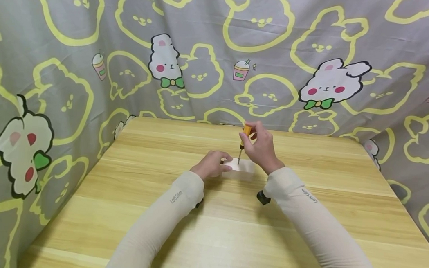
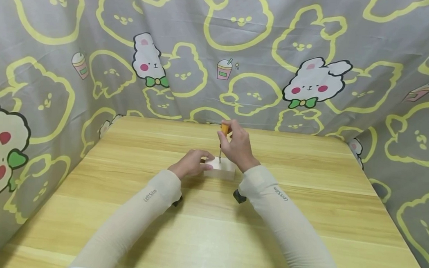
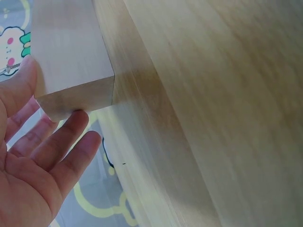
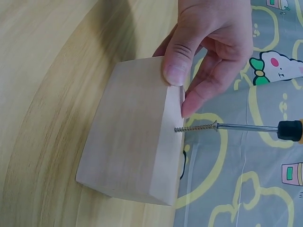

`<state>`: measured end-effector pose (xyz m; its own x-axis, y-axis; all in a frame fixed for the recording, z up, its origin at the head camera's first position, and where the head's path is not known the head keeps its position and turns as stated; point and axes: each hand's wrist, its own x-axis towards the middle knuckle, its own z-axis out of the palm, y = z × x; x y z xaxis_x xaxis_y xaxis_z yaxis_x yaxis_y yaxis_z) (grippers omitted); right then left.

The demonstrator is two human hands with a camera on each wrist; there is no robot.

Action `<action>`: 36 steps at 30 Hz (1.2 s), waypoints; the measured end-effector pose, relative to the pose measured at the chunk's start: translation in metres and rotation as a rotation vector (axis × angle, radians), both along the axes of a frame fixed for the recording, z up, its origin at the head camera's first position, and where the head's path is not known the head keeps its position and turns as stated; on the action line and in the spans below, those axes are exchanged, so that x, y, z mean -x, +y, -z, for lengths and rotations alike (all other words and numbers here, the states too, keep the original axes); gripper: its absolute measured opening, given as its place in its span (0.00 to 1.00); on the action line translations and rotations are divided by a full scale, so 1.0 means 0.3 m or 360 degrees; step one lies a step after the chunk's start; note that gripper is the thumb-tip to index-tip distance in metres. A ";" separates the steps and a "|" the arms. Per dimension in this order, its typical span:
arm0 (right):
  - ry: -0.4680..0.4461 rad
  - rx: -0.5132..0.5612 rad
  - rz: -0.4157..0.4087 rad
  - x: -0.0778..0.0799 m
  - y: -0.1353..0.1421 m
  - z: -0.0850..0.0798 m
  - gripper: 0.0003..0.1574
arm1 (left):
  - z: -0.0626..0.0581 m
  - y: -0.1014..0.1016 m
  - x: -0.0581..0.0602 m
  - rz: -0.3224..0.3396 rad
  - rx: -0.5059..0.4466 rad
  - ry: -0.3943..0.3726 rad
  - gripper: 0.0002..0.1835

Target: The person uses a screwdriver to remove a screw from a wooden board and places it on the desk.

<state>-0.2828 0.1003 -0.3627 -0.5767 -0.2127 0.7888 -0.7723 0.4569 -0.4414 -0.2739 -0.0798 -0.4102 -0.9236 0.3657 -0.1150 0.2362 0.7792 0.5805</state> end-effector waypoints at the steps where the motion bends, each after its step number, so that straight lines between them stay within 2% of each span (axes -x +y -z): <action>1: -0.0003 0.0005 -0.0009 0.000 0.000 -0.001 0.18 | -0.001 0.000 0.000 -0.0001 0.0000 -0.0002 0.21; 10: 0.0017 0.0008 -0.0062 0.003 0.002 -0.002 0.17 | 0.001 0.000 -0.001 -0.0014 -0.0007 -0.0018 0.21; 17: 0.0043 0.0014 -0.0043 0.004 0.004 -0.008 0.16 | -0.001 0.000 0.001 -0.0019 -0.0024 -0.0023 0.22; 29: 0.0007 -0.0025 -0.0088 0.009 -0.002 -0.005 0.18 | -0.004 0.005 0.002 0.0000 -0.0004 -0.0007 0.21; 36: -0.0007 -0.0023 -0.0023 0.014 0.002 0.000 0.19 | -0.001 0.007 0.004 -0.0011 0.0003 -0.0004 0.21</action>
<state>-0.2871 0.1008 -0.3628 -0.5768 -0.2323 0.7832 -0.7770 0.4521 -0.4381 -0.2751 -0.0775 -0.4099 -0.9258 0.3591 -0.1180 0.2294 0.7820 0.5795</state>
